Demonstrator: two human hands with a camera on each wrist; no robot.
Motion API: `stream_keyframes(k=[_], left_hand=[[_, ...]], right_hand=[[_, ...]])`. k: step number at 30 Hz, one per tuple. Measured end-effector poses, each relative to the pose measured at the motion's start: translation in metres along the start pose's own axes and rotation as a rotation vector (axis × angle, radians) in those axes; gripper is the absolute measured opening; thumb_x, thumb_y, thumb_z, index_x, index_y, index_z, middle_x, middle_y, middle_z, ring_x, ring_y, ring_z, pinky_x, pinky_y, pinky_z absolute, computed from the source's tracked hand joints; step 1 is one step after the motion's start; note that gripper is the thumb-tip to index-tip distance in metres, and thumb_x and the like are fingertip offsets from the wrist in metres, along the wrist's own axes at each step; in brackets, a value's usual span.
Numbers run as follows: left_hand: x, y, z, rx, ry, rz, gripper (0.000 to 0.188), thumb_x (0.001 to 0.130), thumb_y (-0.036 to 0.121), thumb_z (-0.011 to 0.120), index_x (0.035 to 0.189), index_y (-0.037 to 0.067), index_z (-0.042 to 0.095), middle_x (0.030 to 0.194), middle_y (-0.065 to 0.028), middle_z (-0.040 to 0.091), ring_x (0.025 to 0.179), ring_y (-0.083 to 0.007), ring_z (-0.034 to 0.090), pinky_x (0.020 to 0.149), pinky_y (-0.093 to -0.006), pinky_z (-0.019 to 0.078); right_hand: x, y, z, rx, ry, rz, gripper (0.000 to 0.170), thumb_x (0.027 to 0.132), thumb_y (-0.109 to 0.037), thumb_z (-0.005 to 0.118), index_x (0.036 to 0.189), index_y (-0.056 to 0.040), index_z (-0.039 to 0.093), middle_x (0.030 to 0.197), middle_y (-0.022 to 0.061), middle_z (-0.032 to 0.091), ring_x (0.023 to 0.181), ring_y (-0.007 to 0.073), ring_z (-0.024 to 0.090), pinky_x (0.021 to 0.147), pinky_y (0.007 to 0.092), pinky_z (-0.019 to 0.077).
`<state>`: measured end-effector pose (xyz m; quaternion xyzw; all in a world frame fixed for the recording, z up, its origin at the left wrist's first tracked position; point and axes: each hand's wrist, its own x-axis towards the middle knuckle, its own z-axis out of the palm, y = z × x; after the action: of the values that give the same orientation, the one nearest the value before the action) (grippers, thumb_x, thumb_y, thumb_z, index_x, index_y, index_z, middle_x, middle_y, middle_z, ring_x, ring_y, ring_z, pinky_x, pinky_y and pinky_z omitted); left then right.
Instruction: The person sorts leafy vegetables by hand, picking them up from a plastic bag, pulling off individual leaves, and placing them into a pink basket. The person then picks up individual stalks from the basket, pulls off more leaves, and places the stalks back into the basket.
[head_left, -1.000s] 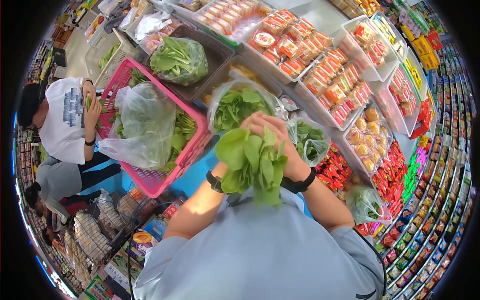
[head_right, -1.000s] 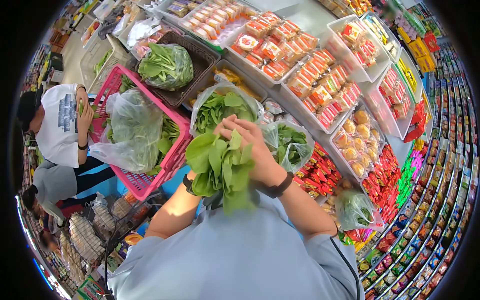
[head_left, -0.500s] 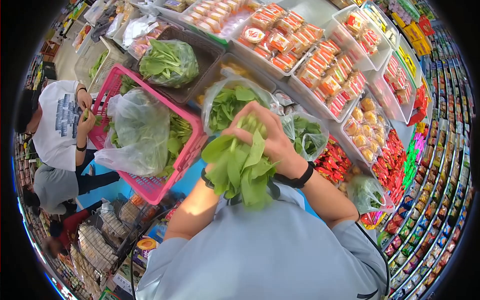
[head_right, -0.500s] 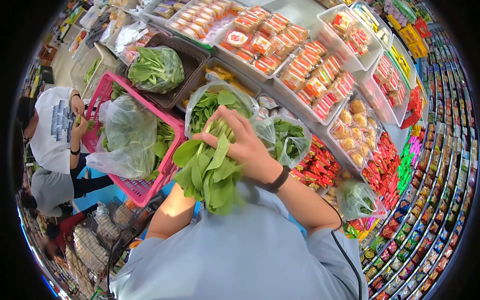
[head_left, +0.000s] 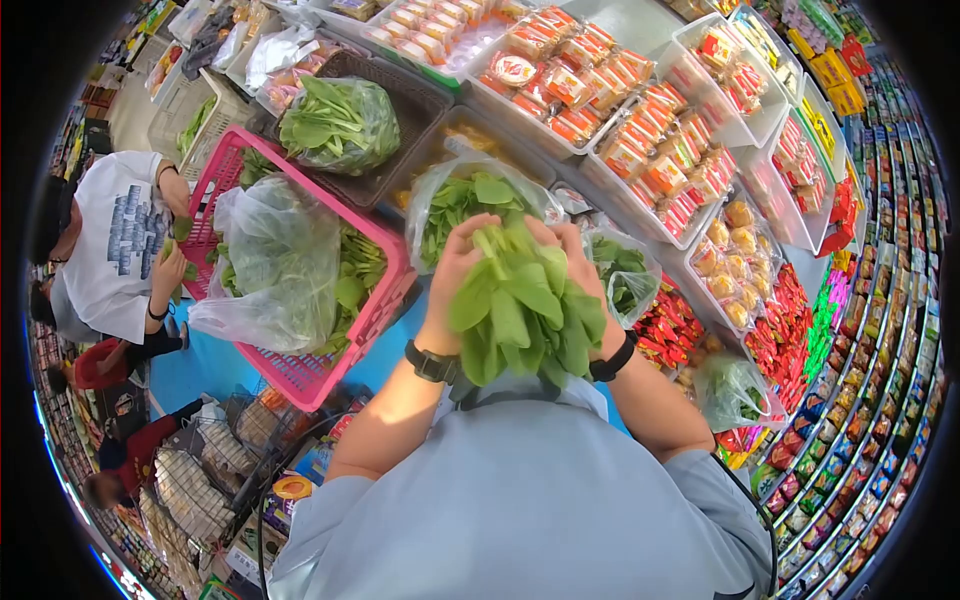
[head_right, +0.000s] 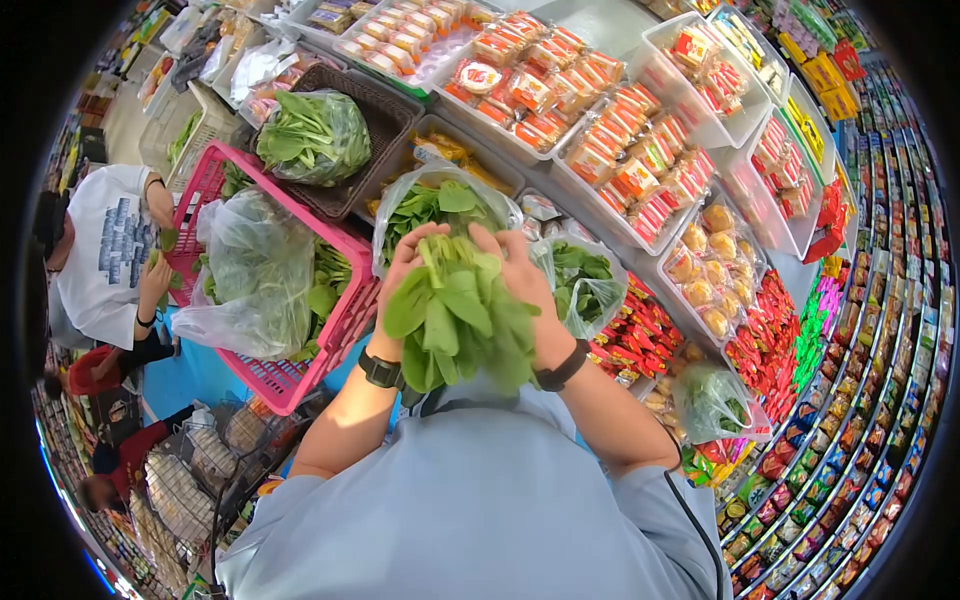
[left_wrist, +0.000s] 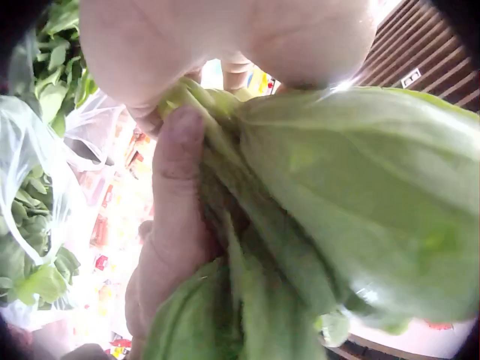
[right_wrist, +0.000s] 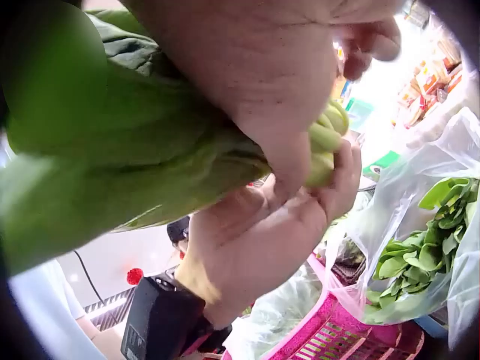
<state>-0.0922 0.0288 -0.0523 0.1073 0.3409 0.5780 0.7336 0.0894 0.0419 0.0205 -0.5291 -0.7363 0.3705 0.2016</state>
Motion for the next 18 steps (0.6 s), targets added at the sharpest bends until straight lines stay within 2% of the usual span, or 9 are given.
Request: stream_keyframes(k=[2, 5, 8, 10, 12, 15, 18], left_hand=[[0.001, -0.007, -0.019, 0.091, -0.038, -0.017, 0.039, 0.108, 0.011, 0.058, 0.145, 0.006, 0.052, 0.127, -0.0085, 0.066, 0.110, -0.0183, 0.068, 0.098, -0.0338, 0.0585], [-0.002, -0.015, -0.028, -0.071, -0.067, -0.037, 0.037, 0.109, 0.014, 0.058, 0.144, 0.007, 0.051, 0.130, -0.0081, 0.065, 0.115, -0.0191, 0.067, 0.100, -0.0359, 0.0582], [-0.006, -0.021, -0.016, -0.206, 0.030, 0.006, 0.035, 0.110, 0.018, 0.059, 0.142, 0.009, 0.050, 0.134, -0.0069, 0.062, 0.118, -0.0204, 0.066, 0.102, -0.0380, 0.0579], [-0.002, -0.022, -0.020, -0.202, 0.009, 0.052, 0.034, 0.111, 0.021, 0.058, 0.142, 0.010, 0.050, 0.136, -0.0061, 0.061, 0.121, -0.0211, 0.064, 0.104, -0.0389, 0.0575], [0.005, -0.019, -0.024, -0.201, 0.022, 0.074, 0.032, 0.112, 0.023, 0.057, 0.141, 0.011, 0.050, 0.134, -0.0074, 0.061, 0.120, -0.0224, 0.065, 0.105, -0.0403, 0.0574], [0.015, -0.008, -0.027, -0.135, 0.031, 0.135, 0.033, 0.112, 0.024, 0.057, 0.141, 0.010, 0.049, 0.131, -0.0103, 0.063, 0.117, -0.0239, 0.067, 0.104, -0.0414, 0.0581], [0.021, 0.002, -0.022, -0.137, 0.008, 0.154, 0.035, 0.110, 0.021, 0.054, 0.142, 0.008, 0.048, 0.130, -0.0148, 0.066, 0.115, -0.0260, 0.069, 0.101, -0.0419, 0.0593]], right_hand=[[-0.001, 0.041, 0.029, 0.271, -0.034, 0.019, 0.063, 0.095, -0.016, 0.067, 0.154, -0.0115, 0.047, 0.138, 0.0190, 0.061, 0.113, 0.0402, 0.065, 0.101, 0.0428, 0.0540], [0.000, 0.079, 0.059, 0.472, -0.056, 0.018, 0.062, 0.097, -0.014, 0.066, 0.155, -0.0105, 0.044, 0.133, 0.0189, 0.064, 0.116, 0.0351, 0.067, 0.100, 0.0399, 0.0543], [0.008, 0.057, 0.045, 0.556, -0.118, 0.171, 0.055, 0.101, -0.012, 0.063, 0.154, -0.0089, 0.046, 0.131, 0.0155, 0.066, 0.119, 0.0255, 0.066, 0.101, 0.0349, 0.0528], [0.013, 0.051, 0.040, 0.708, -0.166, 0.233, 0.048, 0.105, -0.011, 0.060, 0.151, -0.0072, 0.050, 0.132, 0.0121, 0.067, 0.120, 0.0194, 0.064, 0.103, 0.0322, 0.0513], [0.019, 0.057, 0.038, 0.959, -0.205, 0.191, 0.039, 0.109, -0.011, 0.057, 0.148, -0.0050, 0.055, 0.133, 0.0087, 0.068, 0.121, 0.0146, 0.063, 0.105, 0.0302, 0.0498], [0.026, 0.047, 0.032, 0.829, -0.318, 0.220, 0.034, 0.111, -0.011, 0.055, 0.144, -0.0034, 0.061, 0.138, 0.0061, 0.067, 0.122, 0.0135, 0.063, 0.107, 0.0301, 0.0500], [0.026, 0.057, 0.036, 1.308, -0.261, 0.342, 0.034, 0.111, -0.014, 0.057, 0.144, -0.0039, 0.063, 0.138, 0.0058, 0.068, 0.121, 0.0144, 0.063, 0.104, 0.0311, 0.0523]])
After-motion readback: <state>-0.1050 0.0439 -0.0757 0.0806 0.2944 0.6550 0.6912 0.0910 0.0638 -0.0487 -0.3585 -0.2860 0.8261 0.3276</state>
